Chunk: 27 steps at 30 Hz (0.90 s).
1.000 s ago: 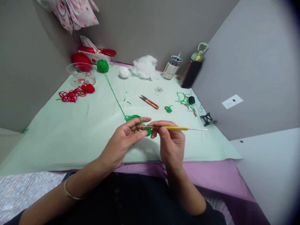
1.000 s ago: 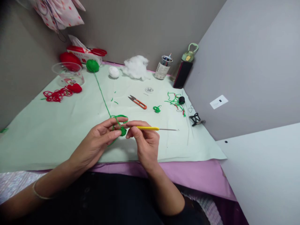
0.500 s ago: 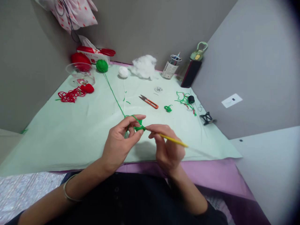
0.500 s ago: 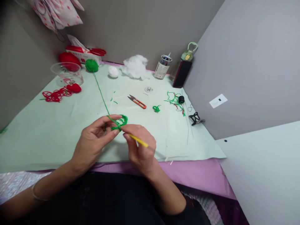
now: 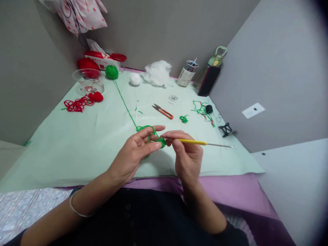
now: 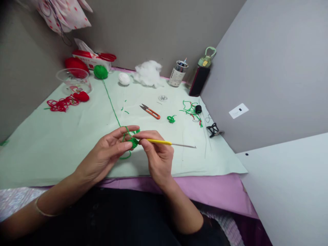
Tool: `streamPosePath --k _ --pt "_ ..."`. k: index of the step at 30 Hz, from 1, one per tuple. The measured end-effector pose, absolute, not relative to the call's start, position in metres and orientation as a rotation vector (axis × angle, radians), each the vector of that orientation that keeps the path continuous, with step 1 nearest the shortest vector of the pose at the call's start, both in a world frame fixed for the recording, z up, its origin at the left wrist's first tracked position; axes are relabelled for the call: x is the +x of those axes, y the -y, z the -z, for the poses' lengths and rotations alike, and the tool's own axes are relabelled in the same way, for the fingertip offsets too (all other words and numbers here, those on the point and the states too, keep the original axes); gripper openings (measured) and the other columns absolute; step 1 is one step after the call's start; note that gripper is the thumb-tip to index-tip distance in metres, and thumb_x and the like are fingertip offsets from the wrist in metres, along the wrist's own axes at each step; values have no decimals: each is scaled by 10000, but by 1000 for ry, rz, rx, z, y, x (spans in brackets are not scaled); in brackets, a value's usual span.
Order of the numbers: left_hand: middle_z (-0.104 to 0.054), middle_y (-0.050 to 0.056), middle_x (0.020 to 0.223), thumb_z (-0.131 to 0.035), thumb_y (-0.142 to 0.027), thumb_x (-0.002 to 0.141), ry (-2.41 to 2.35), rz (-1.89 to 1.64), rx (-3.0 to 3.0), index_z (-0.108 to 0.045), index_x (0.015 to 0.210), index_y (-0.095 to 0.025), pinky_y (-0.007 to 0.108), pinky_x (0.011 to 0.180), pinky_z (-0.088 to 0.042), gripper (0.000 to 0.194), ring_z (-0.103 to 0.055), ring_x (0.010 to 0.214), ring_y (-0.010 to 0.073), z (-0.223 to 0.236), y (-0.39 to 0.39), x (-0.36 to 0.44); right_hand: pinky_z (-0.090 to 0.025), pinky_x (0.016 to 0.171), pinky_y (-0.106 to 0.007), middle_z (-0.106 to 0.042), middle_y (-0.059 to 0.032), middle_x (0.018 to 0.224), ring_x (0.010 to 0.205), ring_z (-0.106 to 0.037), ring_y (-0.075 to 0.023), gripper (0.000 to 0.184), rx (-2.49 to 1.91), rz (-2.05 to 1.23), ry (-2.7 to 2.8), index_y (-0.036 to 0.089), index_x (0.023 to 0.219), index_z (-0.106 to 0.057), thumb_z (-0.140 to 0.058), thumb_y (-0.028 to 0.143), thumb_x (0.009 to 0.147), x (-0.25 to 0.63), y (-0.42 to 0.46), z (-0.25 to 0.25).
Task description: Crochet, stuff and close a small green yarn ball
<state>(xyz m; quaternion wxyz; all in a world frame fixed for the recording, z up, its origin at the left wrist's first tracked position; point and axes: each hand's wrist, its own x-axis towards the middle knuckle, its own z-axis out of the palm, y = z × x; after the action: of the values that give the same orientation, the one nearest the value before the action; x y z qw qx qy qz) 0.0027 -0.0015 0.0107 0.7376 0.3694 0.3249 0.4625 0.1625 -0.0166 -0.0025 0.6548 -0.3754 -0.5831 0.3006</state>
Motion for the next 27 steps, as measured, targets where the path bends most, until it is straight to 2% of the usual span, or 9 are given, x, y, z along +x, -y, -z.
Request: streamPosePath --k 3,5,7,10,12,14,17,22,27 --pt "-701 12 940 -839 -216 822 -732 -1085 870 -781 1214 -257 224 747 -458 399 -601 881 145 -8 4 7 -600 736 -338 -767 -30 967 853 -705 -184 215 -896 -533 1411 293 1093 -784 -621 178 1012 159 21 7" --pt "-708 14 924 -853 -222 807 -728 -1104 833 -779 1213 -245 236 780 -469 414 -615 893 153 -7 4 9 -605 775 -355 -763 -49 1036 917 -715 -198 278 -914 -325 1518 298 1144 -779 -645 116 983 157 25 11" --pt "-699 6 866 -862 -234 799 -696 -1042 731 -790 1186 -227 239 791 -486 394 -599 779 121 -7 1 8 -606 812 -371 -755 -75 1115 989 -717 -216 331 -912 -123 1615 294 1175 -779 -681 75 947 157 27 14" --pt "-526 -72 624 -832 -240 835 -636 -925 597 -820 1120 -201 242 806 -515 288 -344 494 40 -7 -3 4 -600 778 -366 -767 -63 1041 927 -715 -209 279 -911 -176 1519 292 1143 -782 -648 111 977 161 25 11" --pt "-442 -93 587 -820 -230 844 -631 -932 578 -833 1083 -213 233 794 -516 239 -243 471 37 -8 -4 2 -582 705 -336 -757 -39 932 787 -688 -176 204 -901 -431 1328 281 1068 -785 -613 184 1014 164 21 7" --pt "-546 -56 693 -828 -219 832 -661 -981 627 -829 1094 -249 199 727 -485 263 -356 534 48 -9 -3 2 -558 655 -311 -742 -27 883 698 -648 -150 160 -876 -665 1199 261 997 -782 -624 258 1018 165 18 4" --pt "-652 -9 894 -843 -225 823 -706 -1031 762 -810 1152 -289 172 648 -415 337 -522 739 86 -8 0 5 -557 679 -309 -747 -27 896 726 -651 -152 126 -903 -780 1242 247 980 -782 -673 310 991 165 16 5" --pt "-652 13 950 -806 -260 865 -767 -1050 897 -801 1183 -298 198 647 -391 320 -522 857 134 -6 4 5 -561 673 -312 -752 -29 891 699 -650 -146 153 -912 -827 1184 240 988 -759 -652 349 1003 166 16 9" --pt "-621 17 945 -810 -248 853 -799 -1099 934 -810 1154 -291 222 738 -425 304 -535 922 157 -5 4 2 -580 669 -313 -761 -27 873 675 -663 -141 164 -856 -879 1172 229 988 -715 -604 341 1031 167 16 5"
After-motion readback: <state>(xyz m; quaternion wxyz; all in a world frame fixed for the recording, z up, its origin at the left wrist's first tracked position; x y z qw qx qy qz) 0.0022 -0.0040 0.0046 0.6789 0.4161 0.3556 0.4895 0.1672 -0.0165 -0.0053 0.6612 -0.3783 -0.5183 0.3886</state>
